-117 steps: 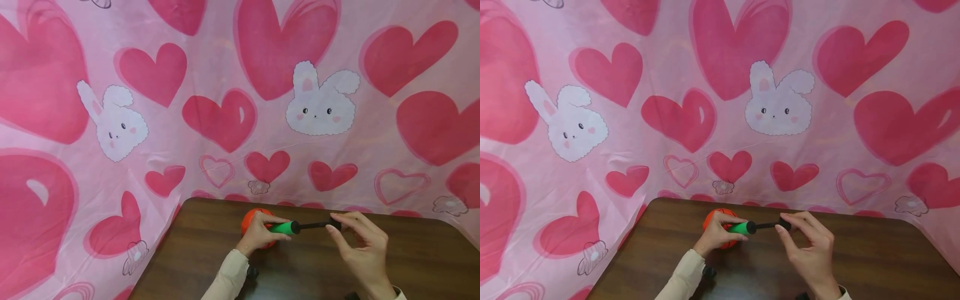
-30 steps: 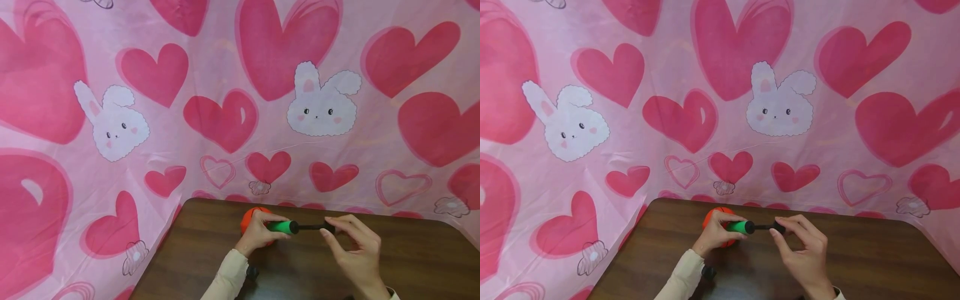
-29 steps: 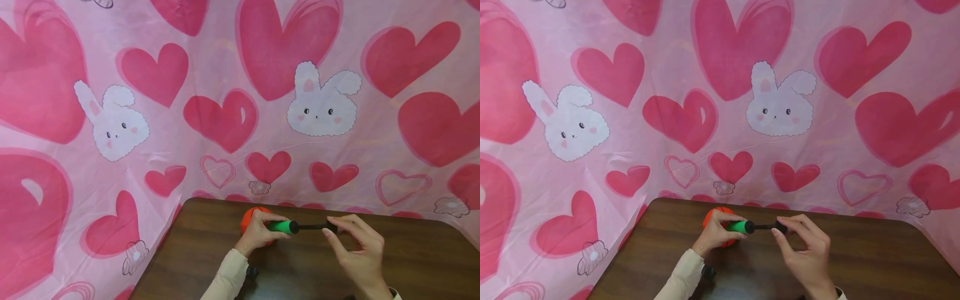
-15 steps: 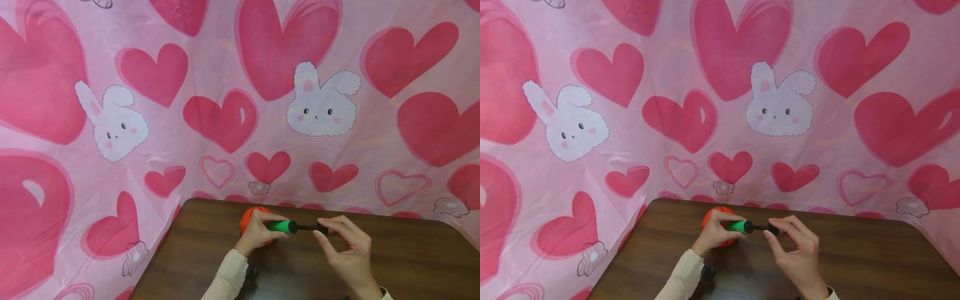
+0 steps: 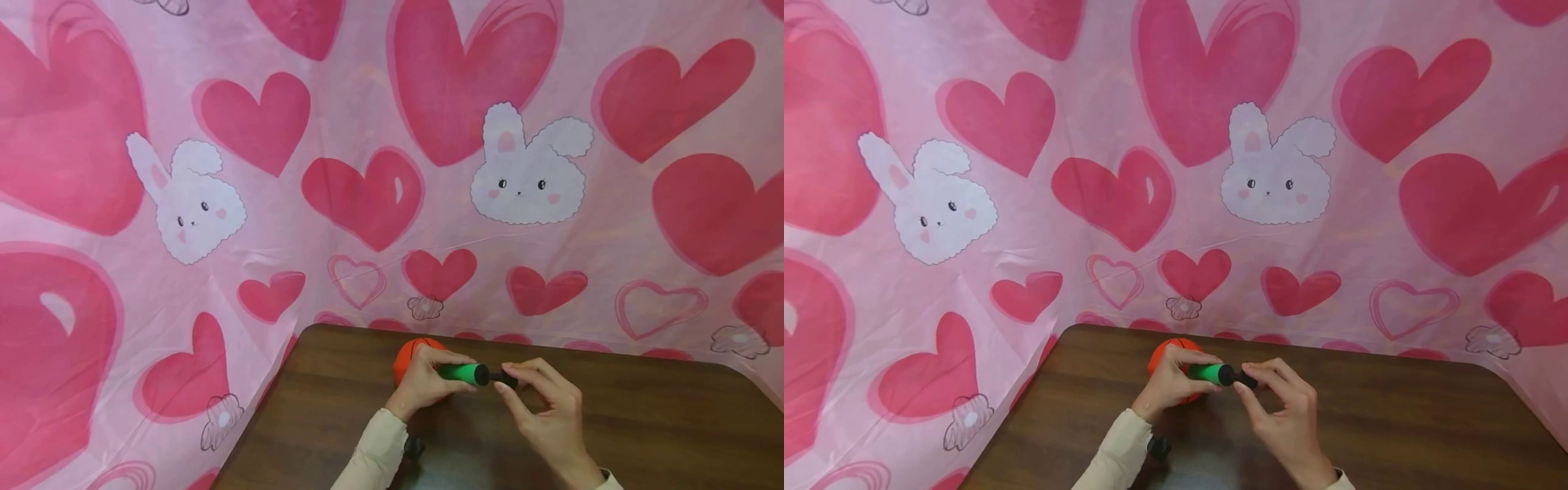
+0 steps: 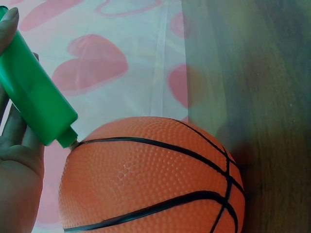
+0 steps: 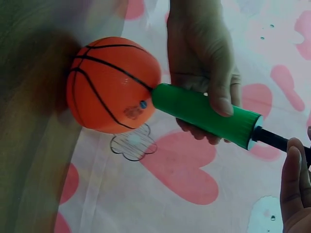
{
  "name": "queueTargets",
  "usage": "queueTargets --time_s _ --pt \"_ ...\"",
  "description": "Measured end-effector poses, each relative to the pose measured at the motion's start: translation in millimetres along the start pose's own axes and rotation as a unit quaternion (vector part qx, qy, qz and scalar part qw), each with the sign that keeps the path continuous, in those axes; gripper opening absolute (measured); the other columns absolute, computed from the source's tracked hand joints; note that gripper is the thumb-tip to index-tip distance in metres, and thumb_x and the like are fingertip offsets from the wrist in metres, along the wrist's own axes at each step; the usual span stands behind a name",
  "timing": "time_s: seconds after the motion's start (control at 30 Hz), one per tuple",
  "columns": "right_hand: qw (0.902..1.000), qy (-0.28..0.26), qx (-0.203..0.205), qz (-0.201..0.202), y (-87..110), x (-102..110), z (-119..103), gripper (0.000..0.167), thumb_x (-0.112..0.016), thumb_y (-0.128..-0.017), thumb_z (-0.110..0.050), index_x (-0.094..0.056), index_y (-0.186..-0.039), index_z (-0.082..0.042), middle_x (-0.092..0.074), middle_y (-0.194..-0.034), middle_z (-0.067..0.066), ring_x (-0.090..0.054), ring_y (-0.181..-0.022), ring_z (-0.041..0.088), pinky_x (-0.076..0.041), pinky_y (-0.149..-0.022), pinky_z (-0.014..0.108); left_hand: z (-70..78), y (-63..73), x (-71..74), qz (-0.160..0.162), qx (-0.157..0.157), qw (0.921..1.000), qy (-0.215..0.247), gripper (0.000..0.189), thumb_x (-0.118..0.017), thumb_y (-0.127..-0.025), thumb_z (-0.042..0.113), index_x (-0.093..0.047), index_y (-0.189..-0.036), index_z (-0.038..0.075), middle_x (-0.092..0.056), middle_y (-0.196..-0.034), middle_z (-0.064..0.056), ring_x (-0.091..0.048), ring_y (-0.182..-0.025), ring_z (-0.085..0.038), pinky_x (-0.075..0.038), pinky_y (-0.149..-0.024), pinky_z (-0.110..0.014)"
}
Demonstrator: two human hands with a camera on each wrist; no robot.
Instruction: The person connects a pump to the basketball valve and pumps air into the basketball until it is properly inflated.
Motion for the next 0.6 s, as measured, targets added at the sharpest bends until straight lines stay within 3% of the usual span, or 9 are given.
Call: queueTargets --time_s 0.2,0.43,0.6 --pt "0.9997 -0.015 0.017 0.009 -10.7 12 -15 0.033 -0.088 -0.068 0.016 -0.078 -0.098 0.007 -0.072 -0.09 0.003 -0.062 -0.077 0.002 -0.053 -0.071 0.008 1.0 -0.2 -1.4 -0.005 -0.016 0.9998 -0.006 0.035 -0.092 -0.078 0.009 -0.081 -0.111 0.004 -0.082 -0.095 -0.01 -0.074 -0.085 -0.003 -0.063 -0.08 -0.027" --pt "0.9931 -0.104 0.042 0.035 -30.1 34 -36 0.022 -0.082 -0.078 0.015 -0.074 -0.098 0.018 -0.074 -0.094 0.004 -0.061 -0.079 0.006 -0.054 -0.072 0.009 -6.4 0.5 5.9 0.006 0.017 0.9998 0.006 0.034 -0.092 -0.079 0.011 -0.082 -0.111 0.007 -0.082 -0.095 -0.012 -0.071 -0.085 -0.003 -0.061 -0.08 -0.026" --pt "0.9903 -0.127 0.047 0.032 -35.0 37 -42 0.022 -0.081 -0.079 0.014 -0.073 -0.099 0.02 -0.074 -0.095 0.006 -0.062 -0.08 0.007 -0.054 -0.074 0.009 -7.8 0.5 5.4 0.002 0.026 0.9996 -0.001 0.035 -0.091 -0.079 0.01 -0.081 -0.112 0.005 -0.082 -0.098 -0.013 -0.071 -0.087 -0.003 -0.06 -0.082 -0.026"
Point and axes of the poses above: each hand's wrist, its own y-axis away from the middle knuckle, its own x-axis out of the back of the hand, z = x × y, the point moved 10 cm from there along -y, towards the middle knuckle
